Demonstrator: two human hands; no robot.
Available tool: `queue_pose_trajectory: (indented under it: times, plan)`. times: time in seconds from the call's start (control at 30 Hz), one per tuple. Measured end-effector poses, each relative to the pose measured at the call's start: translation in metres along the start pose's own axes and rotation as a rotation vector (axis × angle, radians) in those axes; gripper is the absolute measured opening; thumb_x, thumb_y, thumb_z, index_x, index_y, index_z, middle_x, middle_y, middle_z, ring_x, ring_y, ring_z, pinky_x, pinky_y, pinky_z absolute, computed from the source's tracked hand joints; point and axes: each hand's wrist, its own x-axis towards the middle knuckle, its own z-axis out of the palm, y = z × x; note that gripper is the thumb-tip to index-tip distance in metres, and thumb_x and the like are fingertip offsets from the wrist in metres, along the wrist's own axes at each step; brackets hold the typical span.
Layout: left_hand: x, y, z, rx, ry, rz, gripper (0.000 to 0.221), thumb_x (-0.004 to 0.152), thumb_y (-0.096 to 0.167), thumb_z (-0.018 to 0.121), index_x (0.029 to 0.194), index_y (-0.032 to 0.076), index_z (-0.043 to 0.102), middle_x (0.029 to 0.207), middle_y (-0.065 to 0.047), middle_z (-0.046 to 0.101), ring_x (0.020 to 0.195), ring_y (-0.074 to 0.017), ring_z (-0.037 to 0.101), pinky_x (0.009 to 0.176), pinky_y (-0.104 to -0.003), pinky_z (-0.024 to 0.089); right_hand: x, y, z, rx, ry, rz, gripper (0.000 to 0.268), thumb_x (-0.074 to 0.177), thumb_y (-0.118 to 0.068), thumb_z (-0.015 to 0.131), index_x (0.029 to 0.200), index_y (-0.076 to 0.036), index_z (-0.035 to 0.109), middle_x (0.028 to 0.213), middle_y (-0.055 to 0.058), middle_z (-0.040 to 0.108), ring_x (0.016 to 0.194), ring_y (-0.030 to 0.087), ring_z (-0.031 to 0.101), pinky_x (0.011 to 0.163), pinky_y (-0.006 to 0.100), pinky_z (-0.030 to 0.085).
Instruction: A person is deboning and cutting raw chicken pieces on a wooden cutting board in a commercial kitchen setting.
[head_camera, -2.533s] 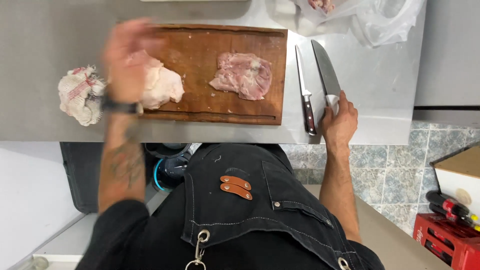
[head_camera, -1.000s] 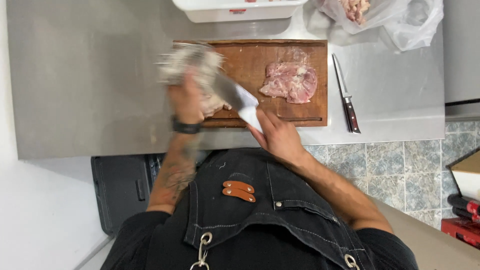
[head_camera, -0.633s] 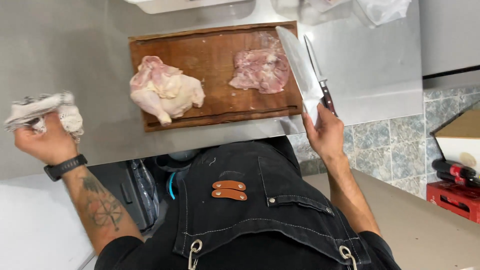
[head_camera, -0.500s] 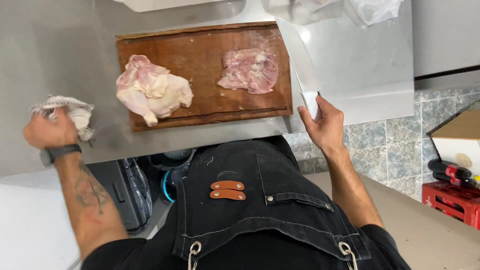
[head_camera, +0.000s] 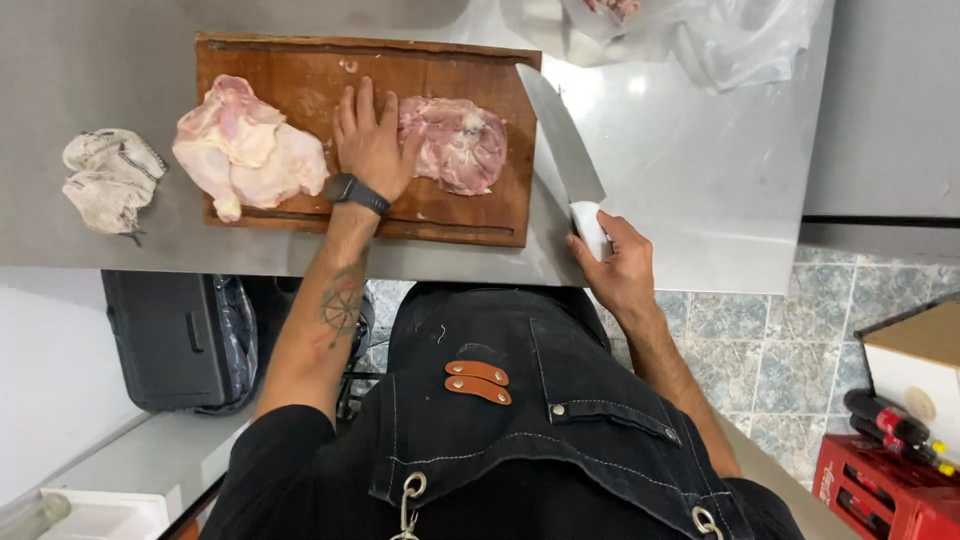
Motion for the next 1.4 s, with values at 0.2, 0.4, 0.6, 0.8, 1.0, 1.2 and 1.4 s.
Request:
queue_pose_trajectory:
  times: [0.2, 0.4, 0.6, 0.8, 1.0, 1.2, 1.4]
  plan:
    - [-0.004, 0.018, 0.029, -0.266, -0.053, -0.040, 0.039, 0.089, 0.035, 0.089, 0.103, 0.003, 0.070, 0.149, -0.012, 0.054, 0.142, -0.0466, 0.041, 0.109, -0.068, 0.043, 0.012, 0.023, -0.038, -0.003, -0.026, -0.056, 0.044, 0.089, -0.011, 0.096, 0.124, 0.007, 0.077, 0.096, 0.028, 0.074, 0.085, 0.049, 0.076, 0.061, 0.051, 0.059]
    - [-0.002, 0.042, 0.011, -0.515, -0.043, 0.071, 0.034, 0.091, 0.015, 0.091, 0.109, 0.020, 0.062, 0.102, -0.002, 0.073, 0.101, -0.0312, 0.075, 0.086, -0.043, 0.060, 0.016, 0.044, -0.046, 0.021, -0.003, -0.090, 0.044, 0.089, -0.009, 0.096, 0.122, 0.011, 0.076, 0.096, 0.029, 0.074, 0.083, 0.048, 0.076, 0.064, 0.049, 0.059]
    - [0.026, 0.067, -0.037, -0.505, -0.432, -0.384, 0.058, 0.079, 0.048, 0.099, 0.116, 0.011, 0.074, 0.103, -0.019, 0.079, 0.110, -0.0424, 0.075, 0.093, -0.050, 0.057, 0.011, 0.046, -0.041, 0.047, 0.015, -0.055, 0.045, 0.089, -0.012, 0.098, 0.121, 0.011, 0.076, 0.095, 0.028, 0.074, 0.082, 0.047, 0.076, 0.063, 0.049, 0.059]
    - [0.014, 0.075, -0.012, -0.398, -0.099, 0.186, 0.022, 0.093, 0.024, 0.086, 0.103, 0.009, 0.073, 0.094, -0.018, 0.077, 0.094, -0.0437, 0.077, 0.080, -0.055, 0.061, -0.014, 0.056, -0.028, 0.094, 0.128, 0.026, 0.041, 0.092, -0.011, 0.095, 0.122, 0.009, 0.076, 0.095, 0.028, 0.073, 0.082, 0.042, 0.076, 0.063, 0.047, 0.057]
    - [0.050, 0.098, -0.068, -0.911, -0.253, 0.353, 0.019, 0.104, 0.027, 0.083, 0.113, 0.010, 0.078, 0.084, -0.020, 0.073, 0.085, -0.0423, 0.077, 0.070, -0.042, 0.060, -0.035, 0.011, -0.011, 0.094, 0.200, 0.142, 0.047, 0.093, -0.015, 0.095, 0.126, 0.011, 0.074, 0.097, 0.029, 0.073, 0.085, 0.043, 0.077, 0.064, 0.048, 0.059]
    - [0.111, 0.101, -0.133, -0.763, -0.782, 0.292, 0.026, 0.112, 0.040, 0.063, 0.124, 0.017, 0.067, 0.105, -0.003, 0.078, 0.089, -0.0176, 0.082, 0.068, -0.027, 0.068, -0.048, -0.011, 0.011, 0.082, 0.194, 0.224, 0.041, 0.093, -0.021, 0.090, 0.125, 0.001, 0.077, 0.100, 0.006, 0.075, 0.082, 0.014, 0.064, 0.062, 0.029, 0.053]
    - [0.137, 0.019, -0.029, -0.301, -0.420, -0.021, 0.046, 0.107, 0.048, 0.081, 0.129, 0.009, 0.070, 0.095, -0.008, 0.071, 0.083, -0.0253, 0.067, 0.069, -0.045, 0.057, -0.048, -0.021, 0.044, 0.239, 0.036, 0.182, 0.067, 0.100, -0.016, 0.072, 0.160, 0.005, 0.049, 0.116, 0.013, 0.082, 0.087, 0.015, 0.074, 0.077, 0.029, 0.064]
